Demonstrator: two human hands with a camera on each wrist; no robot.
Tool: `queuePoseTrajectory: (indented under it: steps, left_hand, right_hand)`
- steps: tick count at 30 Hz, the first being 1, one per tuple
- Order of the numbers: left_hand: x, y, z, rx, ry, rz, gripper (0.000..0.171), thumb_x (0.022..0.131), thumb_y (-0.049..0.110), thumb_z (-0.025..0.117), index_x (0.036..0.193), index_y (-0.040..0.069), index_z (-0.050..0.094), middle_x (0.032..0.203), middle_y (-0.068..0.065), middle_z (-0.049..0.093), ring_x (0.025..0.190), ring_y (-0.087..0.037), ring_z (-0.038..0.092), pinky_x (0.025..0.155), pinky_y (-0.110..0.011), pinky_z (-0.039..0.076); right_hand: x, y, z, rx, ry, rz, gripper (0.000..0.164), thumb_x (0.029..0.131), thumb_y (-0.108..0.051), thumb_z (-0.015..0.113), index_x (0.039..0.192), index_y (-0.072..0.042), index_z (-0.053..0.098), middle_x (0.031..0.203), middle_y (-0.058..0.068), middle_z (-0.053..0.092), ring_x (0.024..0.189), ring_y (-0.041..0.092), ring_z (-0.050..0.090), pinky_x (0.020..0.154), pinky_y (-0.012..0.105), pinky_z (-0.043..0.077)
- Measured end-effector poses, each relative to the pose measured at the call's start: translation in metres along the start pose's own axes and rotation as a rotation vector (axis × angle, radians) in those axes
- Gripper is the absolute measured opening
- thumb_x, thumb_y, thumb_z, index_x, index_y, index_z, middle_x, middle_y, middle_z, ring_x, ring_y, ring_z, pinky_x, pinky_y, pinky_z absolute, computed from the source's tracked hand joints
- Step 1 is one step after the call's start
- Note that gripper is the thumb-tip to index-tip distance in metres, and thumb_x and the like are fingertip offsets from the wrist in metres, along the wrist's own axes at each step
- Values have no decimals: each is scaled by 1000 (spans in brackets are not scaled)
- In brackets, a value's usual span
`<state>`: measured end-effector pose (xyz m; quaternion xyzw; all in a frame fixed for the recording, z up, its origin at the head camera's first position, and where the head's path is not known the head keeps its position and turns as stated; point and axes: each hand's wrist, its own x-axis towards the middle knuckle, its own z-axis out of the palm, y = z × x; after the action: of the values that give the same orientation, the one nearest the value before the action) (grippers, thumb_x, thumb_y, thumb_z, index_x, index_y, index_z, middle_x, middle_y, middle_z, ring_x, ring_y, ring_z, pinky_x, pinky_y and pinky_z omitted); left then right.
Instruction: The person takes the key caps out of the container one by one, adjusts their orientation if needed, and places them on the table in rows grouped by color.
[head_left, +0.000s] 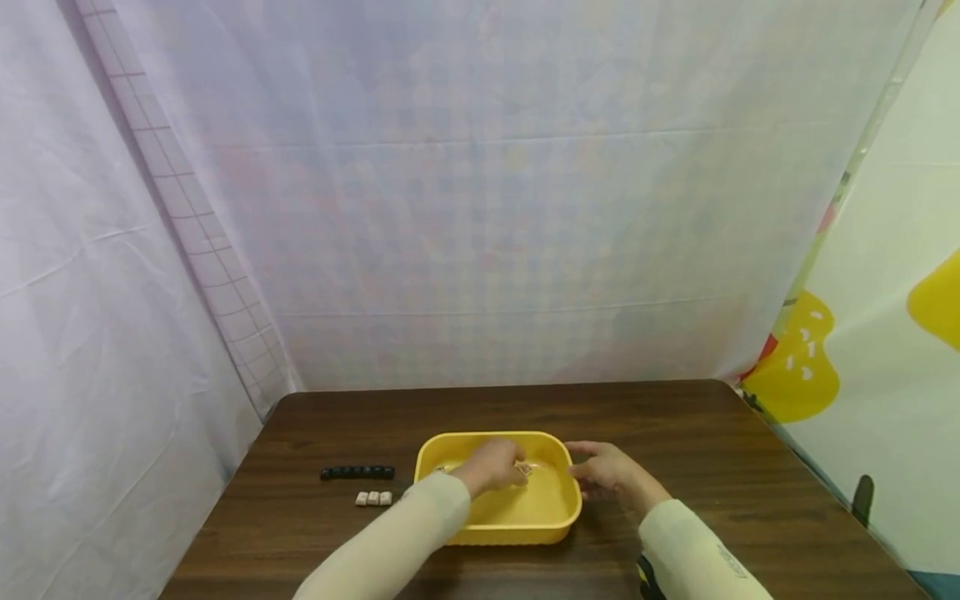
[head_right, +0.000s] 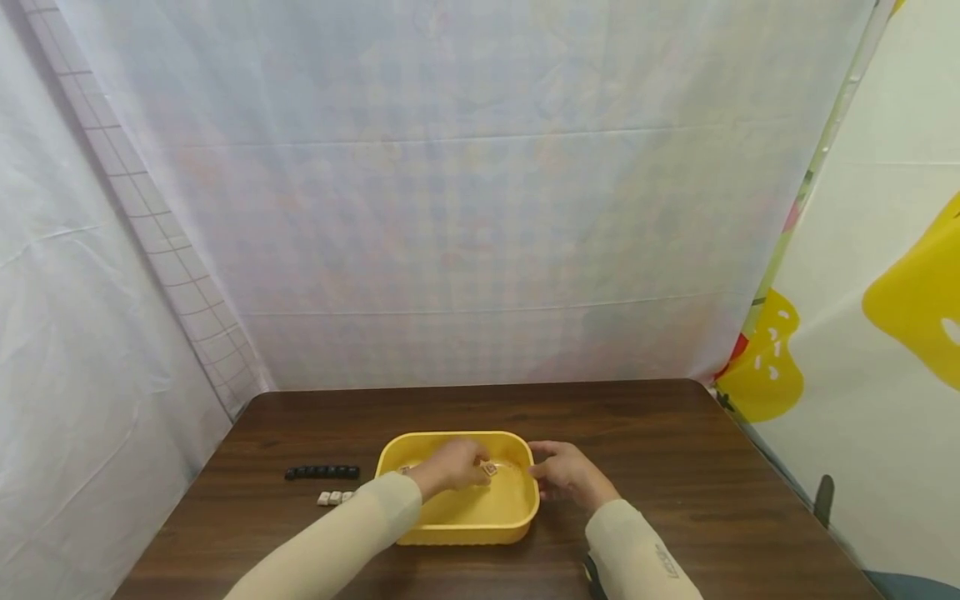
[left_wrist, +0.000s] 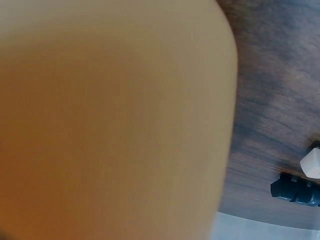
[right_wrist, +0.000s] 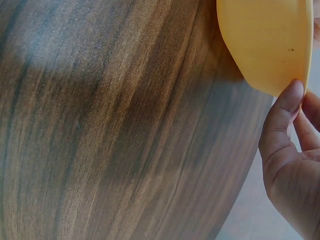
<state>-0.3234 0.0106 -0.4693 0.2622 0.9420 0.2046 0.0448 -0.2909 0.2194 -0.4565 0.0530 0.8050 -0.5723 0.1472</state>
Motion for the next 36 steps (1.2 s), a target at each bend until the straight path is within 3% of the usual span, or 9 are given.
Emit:
queuePoseTrajectory:
  steps: [3,6,11,14,20,24,29,33,36]
  left_hand:
    - [1,1,2,46,23,-50,31,82,21,80,63,13,57,56,5,47,52,-9,39,50,-24,36]
    - [2,2,6,93,37,-73,39,81,23,80,56,15,51,51,5,42,49,-10,37,47,-25,34]
    - [3,3,9,145,32,-56,10,81,25,79,83,16,75,76,7,67,70,-12,58,63,-27,47]
    - [4,4,11,158,21,-48,22,81,27,79,101,17,77,93,5,71,86,-15,64,75,-29,50]
    - [10,7,17,178,7,-27,23,87,31,74,104,16,76,98,5,72,91,-15,65,80,-31,51]
    - [11,8,19,185,12,1,14,90,27,71,98,17,78,94,6,72,88,-14,65,77,-29,51]
    - [11,11,19,161,-6,-26,14,87,26,75,96,16,78,91,6,71,84,-11,63,76,-28,51]
    - [10,12,18,132,-17,-27,11,89,24,74,82,15,75,75,7,65,67,-9,54,65,-25,46]
    - [9,11,18,97,-11,-20,26,89,18,71,65,14,63,58,7,50,54,-9,42,53,-23,37]
  right_hand:
    - [-1,0,0,-8,4,2,51,94,2,60,143,3,48,92,16,64,67,20,60,60,33,55]
    - [-1,0,0,-10,14,5,50,93,2,60,142,2,49,91,16,64,67,21,60,60,33,55]
    - [0,0,0,-5,11,1,51,93,2,60,142,3,48,88,16,64,67,21,60,60,33,55]
    - [0,0,0,1,12,4,51,93,2,60,142,3,48,87,15,64,67,21,60,61,33,55]
    - [0,0,0,0,9,4,51,93,1,61,142,3,48,89,15,64,68,21,60,61,33,55]
    - [0,0,0,-1,8,4,51,93,1,61,142,3,48,88,15,64,68,21,60,61,32,55]
    - [0,0,0,-7,6,4,51,93,0,60,143,2,48,88,15,64,68,20,60,61,32,55]
    - [-1,-1,0,-6,5,5,51,93,0,60,143,2,48,89,15,64,68,21,60,61,33,55]
    - [-1,0,0,-1,4,2,51,93,1,60,143,3,47,89,15,65,68,21,60,61,33,55]
